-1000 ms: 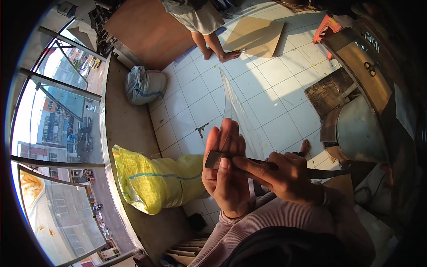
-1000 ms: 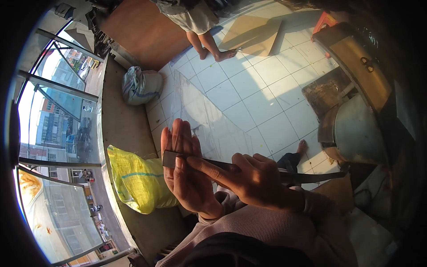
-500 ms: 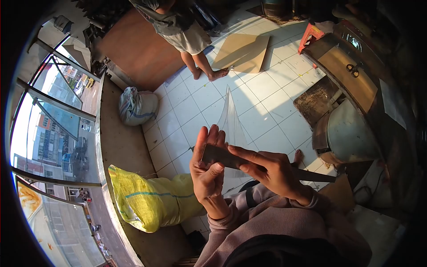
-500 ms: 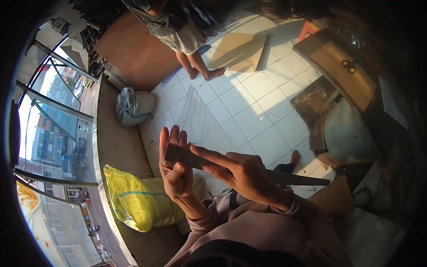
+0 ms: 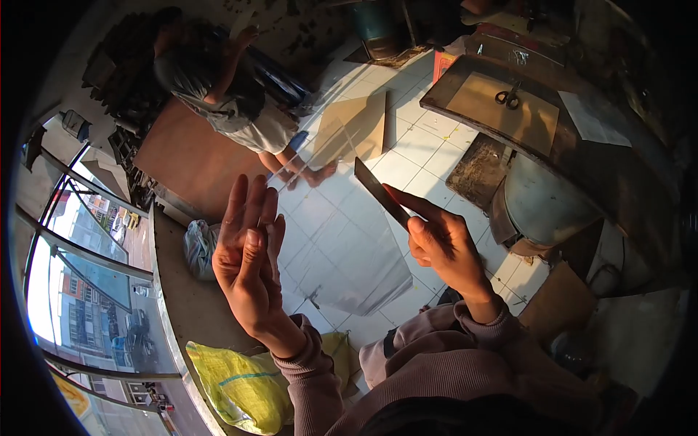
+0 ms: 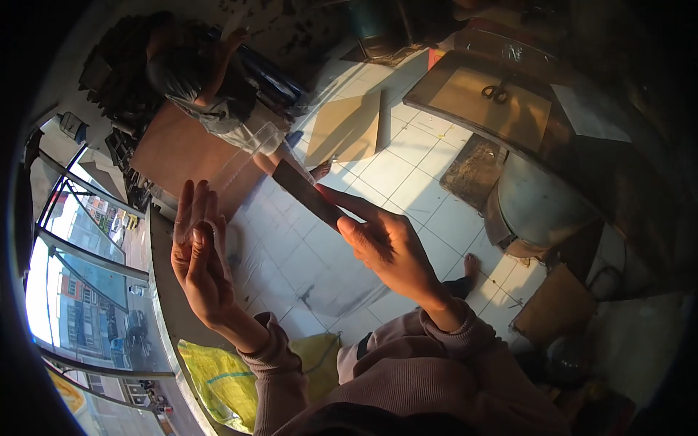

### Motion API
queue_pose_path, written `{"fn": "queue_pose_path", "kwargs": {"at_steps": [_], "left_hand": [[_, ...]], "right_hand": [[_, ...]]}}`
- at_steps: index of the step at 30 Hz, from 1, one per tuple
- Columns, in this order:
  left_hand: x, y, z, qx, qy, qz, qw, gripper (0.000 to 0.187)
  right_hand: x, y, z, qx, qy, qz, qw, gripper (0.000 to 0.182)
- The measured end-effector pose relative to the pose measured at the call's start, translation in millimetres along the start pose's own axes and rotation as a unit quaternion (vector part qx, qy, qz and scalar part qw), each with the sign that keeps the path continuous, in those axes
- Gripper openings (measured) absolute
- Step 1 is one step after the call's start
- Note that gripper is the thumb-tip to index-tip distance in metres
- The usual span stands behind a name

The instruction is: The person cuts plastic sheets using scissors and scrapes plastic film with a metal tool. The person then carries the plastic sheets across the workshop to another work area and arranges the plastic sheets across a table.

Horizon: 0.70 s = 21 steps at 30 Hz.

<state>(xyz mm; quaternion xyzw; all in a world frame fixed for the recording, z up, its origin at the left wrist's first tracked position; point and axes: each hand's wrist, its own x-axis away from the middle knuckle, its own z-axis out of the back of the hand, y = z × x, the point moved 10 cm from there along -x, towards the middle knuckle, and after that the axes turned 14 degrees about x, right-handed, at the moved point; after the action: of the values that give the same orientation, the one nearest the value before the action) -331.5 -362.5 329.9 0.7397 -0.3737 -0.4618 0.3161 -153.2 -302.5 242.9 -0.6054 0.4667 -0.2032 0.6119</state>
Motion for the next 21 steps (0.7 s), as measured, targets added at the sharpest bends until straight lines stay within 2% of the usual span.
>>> {"fn": "queue_pose_path", "kwargs": {"at_steps": [3,6,9,14,18,21], "left_hand": [[2,-4,-8,0.009,0.004,0.003,1.0,0.06],[2,-12,-17,0.011,-0.013,0.003,1.0,0.055],[3,-23,-24,0.008,-0.015,0.016,1.0,0.048],[5,-38,-34,0.009,-0.02,0.043,0.999,0.053],[6,-49,-38,0.001,-0.004,0.061,0.998,0.061],[6,-56,-40,0.01,-0.019,0.072,0.997,0.063]], "right_hand": [[0,12,7,-0.021,-0.006,-0.04,0.999,0.034],[3,4,18,0.043,0.031,-0.003,0.999,0.034],[7,-3,25,0.083,0.055,-0.009,0.995,0.028],[14,11,40,0.082,0.087,-0.047,0.992,0.024],[15,7,52,0.083,0.149,-0.051,0.984,0.018],[7,19,58,0.145,0.156,-0.07,0.975,0.021]]}}
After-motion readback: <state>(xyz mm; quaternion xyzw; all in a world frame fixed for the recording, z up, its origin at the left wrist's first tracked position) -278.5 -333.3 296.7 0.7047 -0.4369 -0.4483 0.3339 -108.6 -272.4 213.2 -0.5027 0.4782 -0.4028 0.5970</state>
